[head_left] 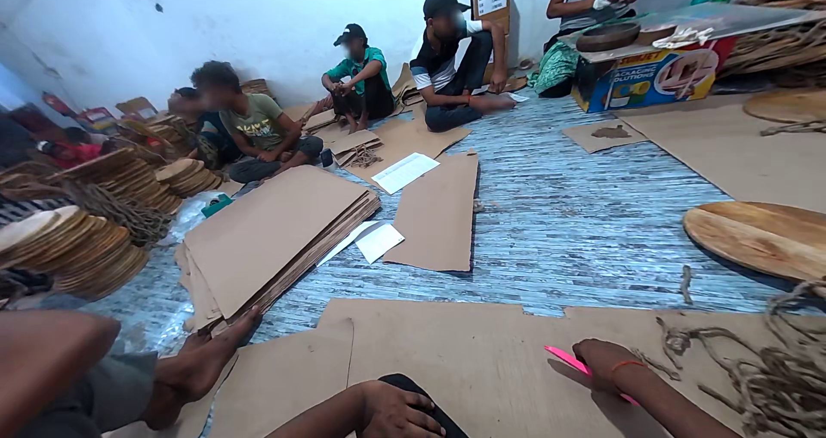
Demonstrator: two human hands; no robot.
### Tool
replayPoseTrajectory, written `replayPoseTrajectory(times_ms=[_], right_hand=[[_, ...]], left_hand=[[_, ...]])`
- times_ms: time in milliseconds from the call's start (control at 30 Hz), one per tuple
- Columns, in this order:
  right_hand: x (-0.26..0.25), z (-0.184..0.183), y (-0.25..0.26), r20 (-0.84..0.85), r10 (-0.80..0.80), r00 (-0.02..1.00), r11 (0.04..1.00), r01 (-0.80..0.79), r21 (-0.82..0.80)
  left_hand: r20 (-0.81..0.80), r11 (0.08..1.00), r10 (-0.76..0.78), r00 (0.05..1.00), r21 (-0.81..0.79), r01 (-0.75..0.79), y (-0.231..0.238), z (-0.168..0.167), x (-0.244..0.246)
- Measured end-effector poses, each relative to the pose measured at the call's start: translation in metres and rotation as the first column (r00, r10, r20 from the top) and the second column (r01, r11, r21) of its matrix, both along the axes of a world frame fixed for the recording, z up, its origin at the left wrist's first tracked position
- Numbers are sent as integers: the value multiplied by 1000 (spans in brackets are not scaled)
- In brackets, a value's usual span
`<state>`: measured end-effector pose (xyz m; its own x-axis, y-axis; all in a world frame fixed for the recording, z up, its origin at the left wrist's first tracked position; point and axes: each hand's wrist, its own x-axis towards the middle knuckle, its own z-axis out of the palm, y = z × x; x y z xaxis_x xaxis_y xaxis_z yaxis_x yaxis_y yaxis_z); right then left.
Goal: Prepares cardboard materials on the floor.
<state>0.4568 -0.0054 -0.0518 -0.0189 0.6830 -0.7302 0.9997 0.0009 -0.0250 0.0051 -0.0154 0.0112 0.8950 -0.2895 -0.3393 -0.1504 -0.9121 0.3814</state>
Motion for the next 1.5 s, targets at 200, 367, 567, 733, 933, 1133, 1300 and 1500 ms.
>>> replayPoseTrajectory(times_ms=[200, 367, 567, 733, 933, 1133, 1300, 1500], right_hand=[[1, -5, 2, 8, -24, 1000, 999, 25, -23], [3, -8, 2, 26, -45, 999, 998, 47, -52], [5, -12, 2, 6, -9, 1000, 999, 9, -47], [5, -9, 2, -6, -41, 999, 997, 41, -71], [5, -7, 3, -32, -25, 999, 998, 23, -64], [6, -11, 4, -32, -28, 999, 997, 25, -75], [4, -9, 2, -24, -35, 999, 995, 32, -98], [5, -12, 2, -15, -39, 999, 991, 37, -127]], left_hand=[[-35, 998, 42, 999, 52, -40, -11, 17, 4], [97, 1000, -8, 995, 9, 7, -1, -9, -8], [49, 999, -36, 998, -23, 38, 8, -15, -4], [66, 999, -23, 998, -25, 25, 5, -12, -4], [-69, 997, 58, 996, 48, -54, -10, 16, 3], [20, 1000, -1, 1000, 14, 1, 0, -2, -1], [30, 999, -33, 999, 2, 33, 6, -9, -2], [36, 999, -38, 999, -1, 38, 6, -9, -2]])
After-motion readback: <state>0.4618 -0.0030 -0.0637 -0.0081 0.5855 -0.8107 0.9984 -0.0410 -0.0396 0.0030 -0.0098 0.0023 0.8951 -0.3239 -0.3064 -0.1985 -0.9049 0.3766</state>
